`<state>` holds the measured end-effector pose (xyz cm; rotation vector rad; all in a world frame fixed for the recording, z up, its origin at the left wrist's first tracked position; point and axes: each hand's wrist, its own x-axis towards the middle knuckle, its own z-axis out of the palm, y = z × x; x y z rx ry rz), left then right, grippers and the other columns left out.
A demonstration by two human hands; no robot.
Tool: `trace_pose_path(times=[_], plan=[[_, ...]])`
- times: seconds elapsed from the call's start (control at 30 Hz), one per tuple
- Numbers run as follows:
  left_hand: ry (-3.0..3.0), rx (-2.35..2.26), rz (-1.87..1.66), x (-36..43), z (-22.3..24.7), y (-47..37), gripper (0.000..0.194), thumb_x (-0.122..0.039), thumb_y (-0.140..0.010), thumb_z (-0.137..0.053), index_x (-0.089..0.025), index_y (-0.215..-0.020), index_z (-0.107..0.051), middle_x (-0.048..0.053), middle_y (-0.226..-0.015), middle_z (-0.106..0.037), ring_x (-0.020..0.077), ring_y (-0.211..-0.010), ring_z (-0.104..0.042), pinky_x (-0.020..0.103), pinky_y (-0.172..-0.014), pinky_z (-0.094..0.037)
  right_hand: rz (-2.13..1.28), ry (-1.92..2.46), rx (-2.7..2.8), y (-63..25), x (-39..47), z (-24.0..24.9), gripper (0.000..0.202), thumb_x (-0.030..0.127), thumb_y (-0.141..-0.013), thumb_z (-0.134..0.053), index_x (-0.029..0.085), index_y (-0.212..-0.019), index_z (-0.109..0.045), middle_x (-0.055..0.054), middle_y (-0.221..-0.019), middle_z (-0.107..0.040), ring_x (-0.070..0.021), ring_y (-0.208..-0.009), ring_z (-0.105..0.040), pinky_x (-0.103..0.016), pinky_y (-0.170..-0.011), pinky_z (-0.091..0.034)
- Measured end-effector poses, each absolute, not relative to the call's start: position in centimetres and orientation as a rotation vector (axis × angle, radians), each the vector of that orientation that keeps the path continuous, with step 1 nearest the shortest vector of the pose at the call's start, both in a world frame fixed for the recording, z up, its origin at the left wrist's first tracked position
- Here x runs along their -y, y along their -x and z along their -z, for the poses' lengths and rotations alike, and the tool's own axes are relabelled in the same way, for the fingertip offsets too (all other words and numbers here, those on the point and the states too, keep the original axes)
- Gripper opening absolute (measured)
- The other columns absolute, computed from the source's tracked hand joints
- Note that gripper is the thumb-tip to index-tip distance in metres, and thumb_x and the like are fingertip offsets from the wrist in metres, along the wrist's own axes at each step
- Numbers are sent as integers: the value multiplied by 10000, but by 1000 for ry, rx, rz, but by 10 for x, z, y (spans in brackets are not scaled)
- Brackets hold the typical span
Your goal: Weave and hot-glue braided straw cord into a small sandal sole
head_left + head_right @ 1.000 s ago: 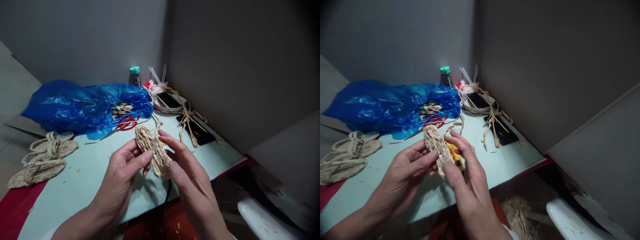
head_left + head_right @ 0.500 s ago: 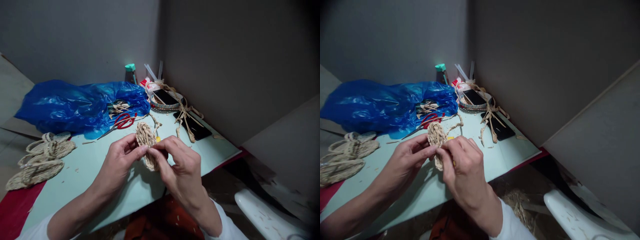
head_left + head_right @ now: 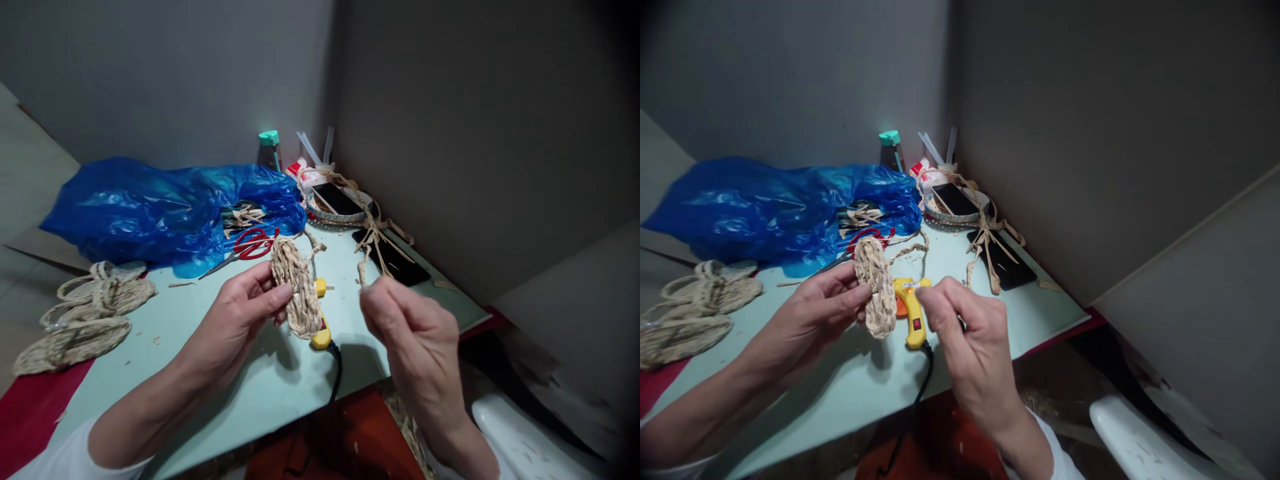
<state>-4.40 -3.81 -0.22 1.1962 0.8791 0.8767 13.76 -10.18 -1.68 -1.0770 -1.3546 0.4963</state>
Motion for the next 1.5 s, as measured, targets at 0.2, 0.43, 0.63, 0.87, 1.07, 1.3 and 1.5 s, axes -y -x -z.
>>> trace_pose_path(times=[0.2,0.43,0.63,0.87,1.07,1.3,1.5], plan=[[-1102,-829,-856,34,4,51,230,-286,-830,-782,-219,-1050,-786,19,-909,-655,90,-653,-487,188,-588,-440,-664,1083,1588,-141,107,24,226,181,-1028,-496,213,-862,-647,31,-751,-703,-91,-547,-564,-211,-545,-471],[-1042,-830,-840,33,-2,57,301,-288,-839,-738,-230,-1131,-781,65,-1009,-735,159,-766,-633,243,-707,-523,-704,1099,1612,-143,106,31,186,197,-1034,-513,227,-928,-663,55,-809,-734,-55,-544,-551,-159,-541,-445],[-969,-812,-872,34,-6,59,344,-255,-830,-709,-235,-1168,-767,79,-1124,-768,221,-871,-719,305,-804,-563,-465,1287,1590,-135,100,28,348,242,-1053,-417,231,-706,-424,75,-590,-367,-82,-485,-371,-227,-456,-292],[-1004,-740,-844,28,5,59,362,-251,-877,-698,-215,-1237,-720,86,-1188,-759,254,-1017,-724,350,-916,-550,-102,1117,1844,-137,87,22,315,132,-996,-509,227,-705,-432,75,-592,-383,-76,-460,-378,-239,-475,-298],[-986,-764,-902,26,18,60,322,-217,-845,-748,-188,-1165,-749,86,-1147,-777,253,-1032,-723,349,-934,-539,-304,1154,1866,-140,82,28,193,82,-1021,-447,213,-970,-579,25,-844,-680,-72,-725,-637,-159,-706,-456],[-990,-798,-994,22,23,60,322,-200,-804,-789,-176,-1124,-768,86,-1100,-792,247,-1018,-724,324,-897,-555,-552,1121,1761,-135,82,38,165,122,-1033,-476,225,-1044,-604,42,-857,-686,-53,-734,-665,-128,-721,-487],[-991,-795,-981,22,25,60,340,-194,-822,-770,-186,-1162,-759,90,-1163,-777,257,-1049,-720,339,-925,-562,-429,1141,1751,-133,86,34,190,151,-1035,-432,214,-908,-559,68,-660,-532,-63,-509,-518,-209,-544,-411]])
